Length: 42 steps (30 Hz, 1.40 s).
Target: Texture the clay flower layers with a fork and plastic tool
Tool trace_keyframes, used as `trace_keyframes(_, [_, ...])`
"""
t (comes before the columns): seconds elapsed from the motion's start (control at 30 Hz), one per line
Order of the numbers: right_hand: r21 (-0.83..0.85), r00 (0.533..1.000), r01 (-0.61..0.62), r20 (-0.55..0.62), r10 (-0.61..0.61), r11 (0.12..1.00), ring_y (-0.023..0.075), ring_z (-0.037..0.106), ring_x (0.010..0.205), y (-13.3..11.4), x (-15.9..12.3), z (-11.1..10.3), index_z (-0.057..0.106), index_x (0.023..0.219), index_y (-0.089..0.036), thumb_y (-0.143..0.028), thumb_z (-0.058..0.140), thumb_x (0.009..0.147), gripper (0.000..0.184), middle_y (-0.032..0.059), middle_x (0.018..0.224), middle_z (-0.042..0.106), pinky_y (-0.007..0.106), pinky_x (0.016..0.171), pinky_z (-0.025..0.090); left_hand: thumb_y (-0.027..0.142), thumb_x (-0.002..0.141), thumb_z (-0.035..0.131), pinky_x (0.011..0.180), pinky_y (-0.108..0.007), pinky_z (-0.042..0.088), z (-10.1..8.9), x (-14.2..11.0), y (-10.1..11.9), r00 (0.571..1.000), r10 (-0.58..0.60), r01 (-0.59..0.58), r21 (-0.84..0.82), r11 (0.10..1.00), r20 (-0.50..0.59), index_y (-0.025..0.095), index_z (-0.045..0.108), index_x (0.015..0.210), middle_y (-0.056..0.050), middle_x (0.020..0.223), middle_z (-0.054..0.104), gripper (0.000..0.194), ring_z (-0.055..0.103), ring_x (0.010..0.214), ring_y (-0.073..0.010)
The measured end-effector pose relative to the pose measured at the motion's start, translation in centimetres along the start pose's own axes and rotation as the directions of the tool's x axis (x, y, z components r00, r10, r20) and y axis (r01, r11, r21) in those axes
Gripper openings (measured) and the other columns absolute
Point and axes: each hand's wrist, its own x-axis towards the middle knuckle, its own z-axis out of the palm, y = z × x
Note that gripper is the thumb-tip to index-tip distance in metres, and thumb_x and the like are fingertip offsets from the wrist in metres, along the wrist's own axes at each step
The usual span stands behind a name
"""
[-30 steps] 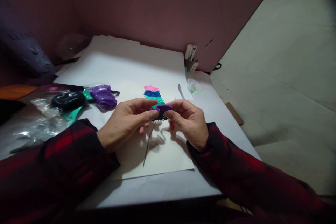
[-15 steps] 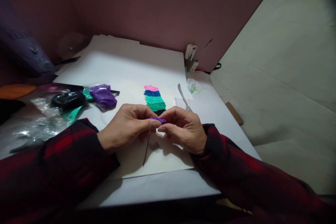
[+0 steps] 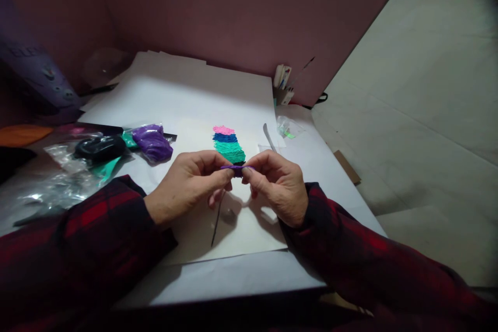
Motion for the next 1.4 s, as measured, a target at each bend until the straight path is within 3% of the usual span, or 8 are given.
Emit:
trace_keyframes(0.17, [0.080,0.978,-0.034,-0.205,0.049,0.996,0.0060,0.047,0.040,0.5,0.6,-0.2,0.057,0.072,-0.017,-0.027,0.067,0.075,0.014,-0.0042,0.056,0.057,0.020,0.036,0.040,0.024,0.074,0.065,0.041,-0.020,0.039,-0.3,0.4,-0.3,0.978,0.014,-0.033,-0.089,0.995,-0.209,0.015,0.062,0.068,0.000,0.058,0.059,0.011,0.047,0.043,-0.0089])
trace_keyframes(0.27, [0.123,0.965,-0.078,-0.242,0.106,0.989,0.0064,0.047,0.040,1.0,0.9,-0.4,0.057,0.076,-0.016,-0.028,0.068,0.074,0.016,-0.0035,0.058,0.058,0.019,0.034,0.040,0.025,0.074,0.067,0.042,-0.019,0.038,-0.5,0.4,-0.4,0.964,0.044,-0.077,-0.117,0.990,-0.263,0.015,0.066,0.075,-0.001,0.063,0.061,0.010,0.049,0.047,-0.0089])
trace_keyframes(0.47, [0.137,0.988,-0.127,-0.073,0.138,0.982,0.0059,0.049,0.042,1.0,0.8,-0.2,0.057,0.083,-0.016,-0.031,0.069,0.075,0.021,-0.0033,0.063,0.058,0.020,0.037,0.044,0.026,0.068,0.075,0.043,-0.020,0.039,-0.2,0.2,-0.2,0.988,0.011,-0.020,-0.059,0.998,-0.153,0.016,0.069,0.100,0.000,0.060,0.061,0.034,0.048,0.047,-0.0090])
trace_keyframes(0.57, [0.134,0.994,-0.103,-0.003,0.105,0.986,0.0068,0.051,0.046,0.7,0.5,0.0,0.058,0.085,-0.016,-0.029,0.068,0.076,0.019,-0.0033,0.063,0.058,0.021,0.042,0.045,0.025,0.068,0.074,0.043,-0.020,0.038,-0.1,0.2,-0.2,0.996,0.021,-0.026,-0.049,0.998,-0.089,0.017,0.067,0.100,0.001,0.059,0.060,0.034,0.048,0.047,-0.0093])
trace_keyframes(0.83, [0.081,0.998,-0.014,0.055,0.009,0.997,0.0062,0.052,0.050,0.8,0.0,0.0,0.061,0.085,-0.016,-0.023,0.062,0.082,0.008,-0.0027,0.063,0.059,0.020,0.046,0.043,0.024,0.073,0.068,0.046,-0.020,0.037,-0.2,0.2,-0.6,0.999,-0.045,0.046,-0.034,0.998,0.029,0.012,0.067,0.088,0.001,0.056,0.058,0.020,0.048,0.048,-0.0091])
trace_keyframes(1.03, [0.017,0.996,0.023,0.083,-0.024,1.000,0.0091,0.055,0.055,0.9,-0.3,-0.1,0.063,0.098,-0.017,-0.027,0.051,0.089,0.018,0.0007,0.069,0.061,0.023,0.047,0.048,0.025,0.075,0.066,0.045,-0.019,0.036,-0.1,0.1,-0.5,1.000,-0.025,0.025,0.007,1.000,0.008,0.012,0.066,0.083,0.001,0.057,0.058,0.015,0.047,0.047,-0.0078])
trace_keyframes(1.27, [-0.075,0.995,0.084,0.056,-0.080,0.994,0.0096,0.058,0.061,0.7,-0.4,-0.1,0.060,0.098,-0.020,-0.026,0.070,0.075,0.026,-0.0002,0.076,0.063,0.023,0.053,0.050,0.029,0.078,0.064,0.048,-0.021,0.037,-0.1,0.2,-0.5,1.000,-0.011,0.010,0.049,0.999,0.012,0.014,0.060,0.079,0.002,0.053,0.055,0.016,0.048,0.048,-0.0093])
trace_keyframes(1.4, [-0.171,0.991,0.132,0.046,-0.126,0.976,0.0098,0.057,0.063,0.7,-0.4,-0.1,0.062,0.094,-0.018,-0.023,0.065,0.080,0.015,0.0011,0.077,0.064,0.024,0.056,0.050,0.029,0.079,0.063,0.048,-0.021,0.037,-0.1,0.2,-0.5,0.999,-0.003,0.001,0.057,0.998,0.033,0.014,0.059,0.080,0.002,0.054,0.055,0.016,0.048,0.048,-0.0094])
